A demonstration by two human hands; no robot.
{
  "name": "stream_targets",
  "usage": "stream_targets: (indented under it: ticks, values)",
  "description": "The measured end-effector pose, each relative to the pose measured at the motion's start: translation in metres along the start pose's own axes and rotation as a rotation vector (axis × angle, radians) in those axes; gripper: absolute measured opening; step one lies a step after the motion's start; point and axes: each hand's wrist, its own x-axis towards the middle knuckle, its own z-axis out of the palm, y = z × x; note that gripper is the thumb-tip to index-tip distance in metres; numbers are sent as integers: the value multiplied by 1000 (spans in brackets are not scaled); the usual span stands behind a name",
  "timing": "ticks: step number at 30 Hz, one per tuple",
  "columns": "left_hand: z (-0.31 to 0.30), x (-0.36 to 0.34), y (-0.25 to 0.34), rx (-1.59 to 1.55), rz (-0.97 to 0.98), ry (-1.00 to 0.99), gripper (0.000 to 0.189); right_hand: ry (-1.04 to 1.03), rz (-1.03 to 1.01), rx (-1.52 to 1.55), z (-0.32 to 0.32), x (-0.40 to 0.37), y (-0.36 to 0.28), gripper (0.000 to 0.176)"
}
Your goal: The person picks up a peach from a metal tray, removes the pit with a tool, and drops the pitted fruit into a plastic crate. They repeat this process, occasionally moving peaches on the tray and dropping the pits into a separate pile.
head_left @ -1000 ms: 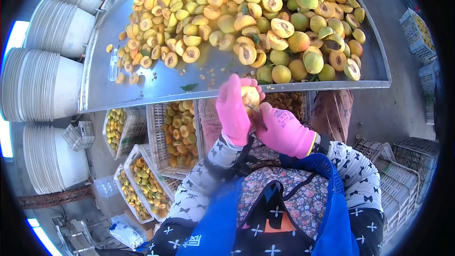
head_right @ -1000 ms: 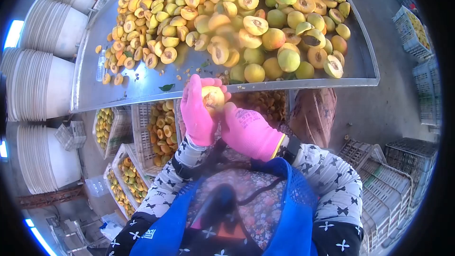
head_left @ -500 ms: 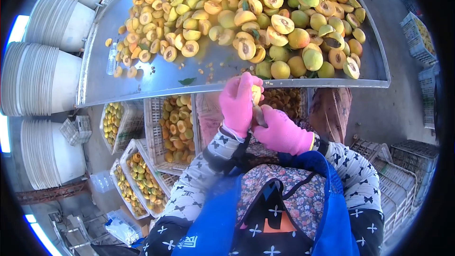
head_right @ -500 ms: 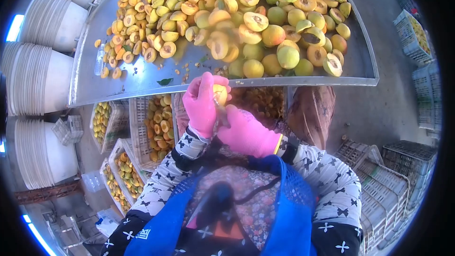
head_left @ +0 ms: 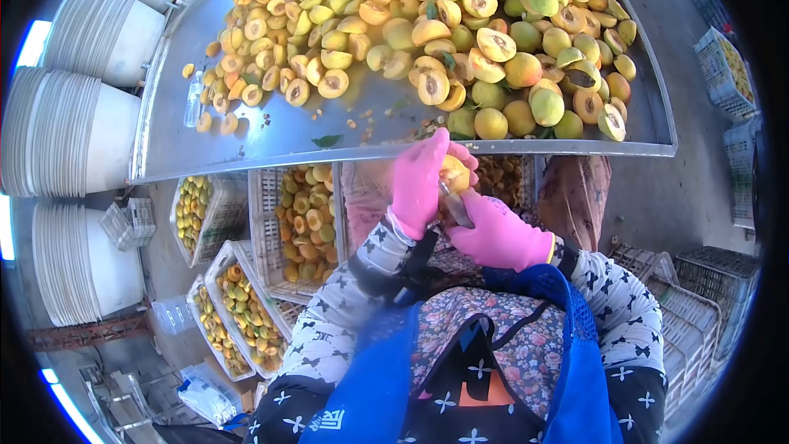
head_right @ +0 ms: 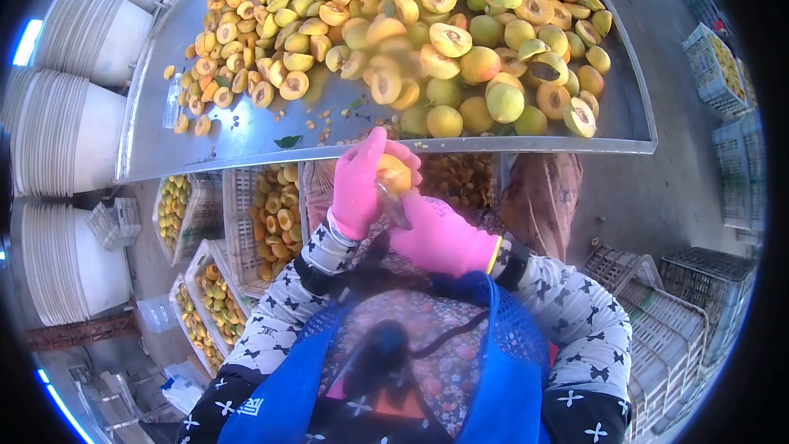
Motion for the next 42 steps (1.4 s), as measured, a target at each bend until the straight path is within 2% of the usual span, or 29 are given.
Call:
stream_targets:
  ticks: [2,6,8,10,12,13,14,15,17,19,22,24,25,27,29,30,32,33,34,35,36,39,42]
  values:
    - [-4,1,4,-14,-54,-131,42,-280,462,454,-24,0,-39,23]
    - [-8,1,6,163,3,-325,43,-505,479,723,-41,-5,-40,15]
    - [-8,2,7,224,22,-375,43,-563,453,720,-44,-10,-36,14]
    - [-16,1,9,238,101,-310,43,-620,462,708,-50,-15,-32,15]
    - [-38,-8,22,51,-78,-311,36,-502,541,560,-47,-20,-33,17]
    - [-50,-16,26,97,-93,-291,34,-444,560,476,-47,-20,-34,19]
    - [-64,-28,28,149,-90,-267,32,-414,482,243,-47,-22,-23,24]
    - [-80,-38,34,202,-76,-234,30,-425,200,-287,-52,-18,3,32]
    - [-117,-65,51,523,-61,-145,28,-245,37,-655,-54,-29,50,37]
    - [-148,-78,74,946,-72,61,32,-209,49,-558,-67,-19,28,31]
    - [-170,-44,87,663,114,370,36,23,231,-473,-83,-1,-6,31]
    - [-191,18,86,783,333,491,55,114,120,-467,-93,-6,-10,34]
    - [-184,42,94,817,260,556,60,156,73,-462,-97,-12,-12,35]
    - [-192,103,92,844,132,594,71,21,220,-492,-106,-23,-32,39]
    - [-206,157,64,1113,146,759,70,-73,307,-445,-104,-39,-39,40]
    - [-199,164,61,1108,169,786,70,-86,115,-724,-106,-51,-9,41]
    - [-179,167,50,1112,197,828,72,-172,77,-829,-100,-51,-25,40]
    - [-176,165,48,974,192,747,67,-212,48,-872,-99,-48,-29,40]
    - [-177,157,47,846,184,663,63,-147,212,-714,-99,-46,-16,39]
    - [-172,149,45,725,170,575,59,-130,207,-595,-98,-47,-12,40]
    - [-163,138,40,442,257,490,48,-108,194,-474,-97,-40,-12,40]
    - [-124,82,55,82,243,80,46,43,117,-264,-85,-17,-41,45]
    - [-72,33,56,318,362,-97,50,359,-127,-313,-63,6,-58,47]
